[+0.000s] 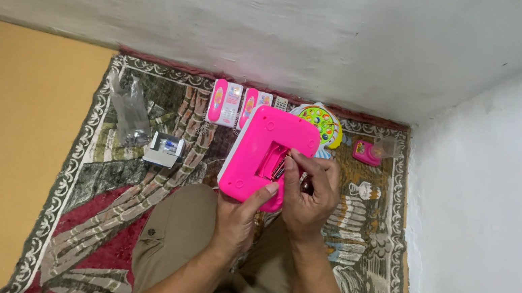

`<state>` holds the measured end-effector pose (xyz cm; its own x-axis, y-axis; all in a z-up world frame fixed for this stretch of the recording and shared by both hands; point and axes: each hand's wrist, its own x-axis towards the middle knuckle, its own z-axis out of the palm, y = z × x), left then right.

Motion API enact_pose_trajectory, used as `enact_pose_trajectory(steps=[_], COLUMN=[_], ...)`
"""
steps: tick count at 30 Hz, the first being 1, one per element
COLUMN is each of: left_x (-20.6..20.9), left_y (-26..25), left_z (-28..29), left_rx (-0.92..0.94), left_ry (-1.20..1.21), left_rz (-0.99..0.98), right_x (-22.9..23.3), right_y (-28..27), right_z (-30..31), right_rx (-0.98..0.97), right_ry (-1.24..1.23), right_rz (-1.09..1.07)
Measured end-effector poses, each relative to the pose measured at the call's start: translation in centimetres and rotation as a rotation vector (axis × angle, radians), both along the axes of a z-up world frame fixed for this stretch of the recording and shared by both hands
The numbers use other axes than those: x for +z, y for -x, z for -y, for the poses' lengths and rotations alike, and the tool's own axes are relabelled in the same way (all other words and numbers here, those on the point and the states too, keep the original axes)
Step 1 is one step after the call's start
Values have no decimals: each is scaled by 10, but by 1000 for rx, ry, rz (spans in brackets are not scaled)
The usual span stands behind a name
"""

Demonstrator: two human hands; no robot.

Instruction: Replacing batteries in multiple electronic toy components.

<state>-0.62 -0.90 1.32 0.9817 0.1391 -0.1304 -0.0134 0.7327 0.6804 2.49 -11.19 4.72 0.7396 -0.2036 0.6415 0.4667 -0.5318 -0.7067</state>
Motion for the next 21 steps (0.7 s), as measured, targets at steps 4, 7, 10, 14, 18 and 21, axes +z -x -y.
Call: enact_pose_trajectory(steps=[4, 7, 10, 14, 18, 21], left_x=[0, 4, 2, -5, -10, -7], left_y=[3, 5, 6, 7, 3, -3], left_z=[1, 1, 1, 1, 1, 2], left_rx=[3, 6, 11, 6, 6, 12], left_ry=[-14, -22, -38, -33, -20, 39], left_rz=[1, -12, -7, 11, -11, -14], right_x=[-8, -12, -17, -19, -21, -21], right_y=[0, 0, 0, 1, -2, -4], right_z=[0, 0, -1, -1, -2, -5], right_rx=[-20, -18, -23, -55, -59, -45], right_ry=[-7, 20, 57, 98, 133, 75], right_rz=[28, 39, 94, 97, 94, 73])
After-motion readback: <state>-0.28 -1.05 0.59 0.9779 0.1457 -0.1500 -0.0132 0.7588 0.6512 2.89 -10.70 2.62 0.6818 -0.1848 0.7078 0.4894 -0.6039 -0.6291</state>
